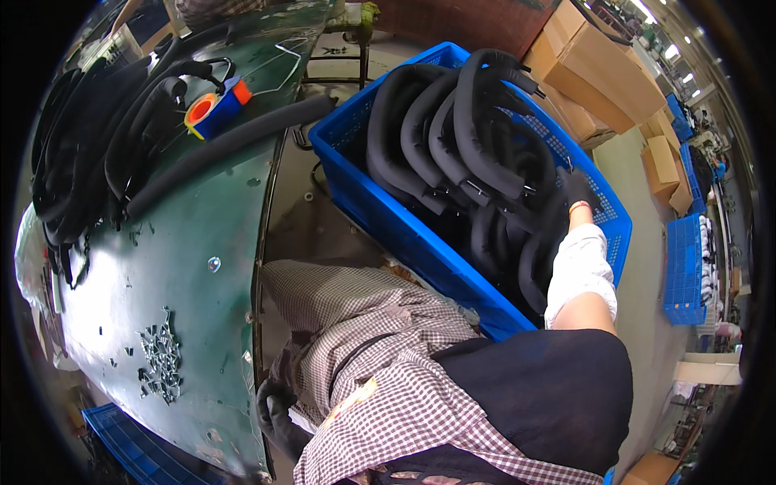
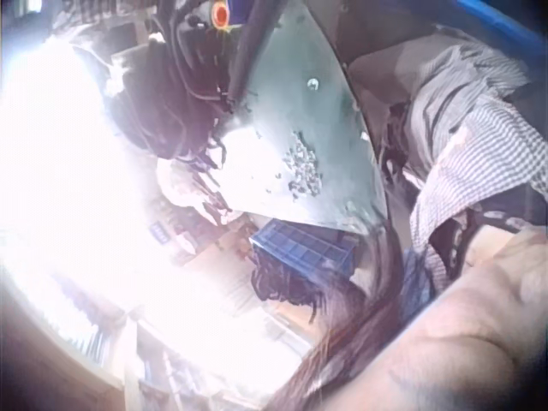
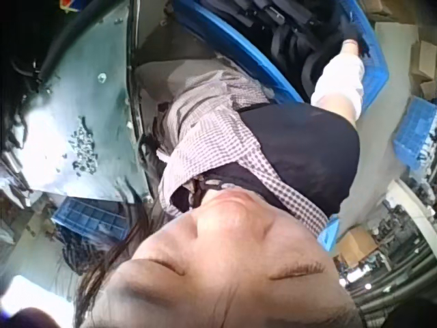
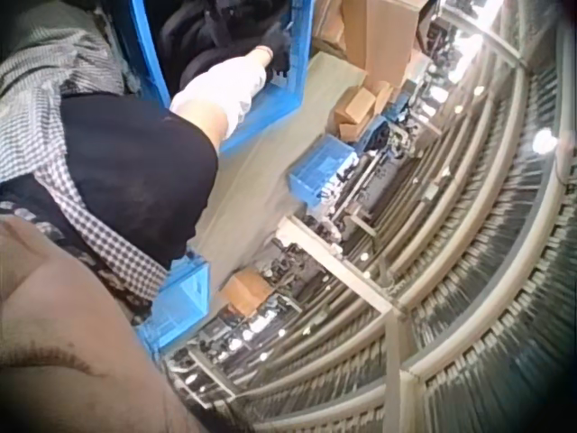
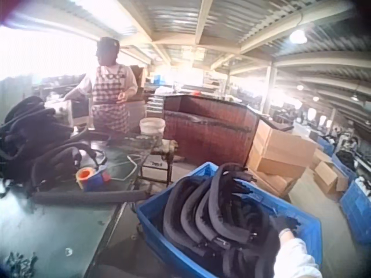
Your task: The person repeatedly picks up black rubber hoses and small metal clips from a green table, attaches the clips to the hose ends, and places the assembled hoses into a blue crate. The process is repeated continuously throughout the clip.
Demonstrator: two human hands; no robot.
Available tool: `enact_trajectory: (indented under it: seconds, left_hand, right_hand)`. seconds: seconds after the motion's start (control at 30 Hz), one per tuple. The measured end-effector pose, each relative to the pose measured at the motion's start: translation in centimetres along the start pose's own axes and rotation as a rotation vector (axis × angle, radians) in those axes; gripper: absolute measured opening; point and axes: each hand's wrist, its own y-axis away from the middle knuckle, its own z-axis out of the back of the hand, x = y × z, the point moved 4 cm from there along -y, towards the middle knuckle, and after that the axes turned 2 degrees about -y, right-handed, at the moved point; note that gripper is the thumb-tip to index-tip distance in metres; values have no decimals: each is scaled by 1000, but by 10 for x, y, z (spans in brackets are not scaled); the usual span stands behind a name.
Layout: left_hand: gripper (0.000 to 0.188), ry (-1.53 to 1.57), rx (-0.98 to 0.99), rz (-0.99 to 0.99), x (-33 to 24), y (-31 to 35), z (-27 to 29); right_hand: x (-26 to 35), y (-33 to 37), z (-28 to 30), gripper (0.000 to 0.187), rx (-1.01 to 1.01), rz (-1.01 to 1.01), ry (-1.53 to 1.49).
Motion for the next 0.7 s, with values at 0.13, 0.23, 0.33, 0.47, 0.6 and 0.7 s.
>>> enact_trajectory:
  seconds: [0.13, 0.23, 0.33, 0.47, 0.6, 0.7]
  left_hand:
    - [34, -60, 92, 4, -10, 8, -24]
    - [35, -109, 92, -4, -19, 13, -39]
    - [35, -162, 52, -16, -30, 22, -49]
    - [35, -205, 24, -21, -37, 29, -59]
    - [36, -217, 50, -38, -41, 30, -64]
    - [37, -172, 116, -74, -37, 26, -54]
  right_hand:
    - [-28, -21, -57, 69, 55, -56, -152]
    - [-40, -45, -93, 70, 240, -142, -211]
    - [-26, -49, -111, 59, 328, 98, -136]
    - [-1, -56, -104, 54, 239, -34, -765]
    - [58, -62, -21, 40, 198, -4, -870]
    - [104, -29, 77, 28, 47, 244, -151]
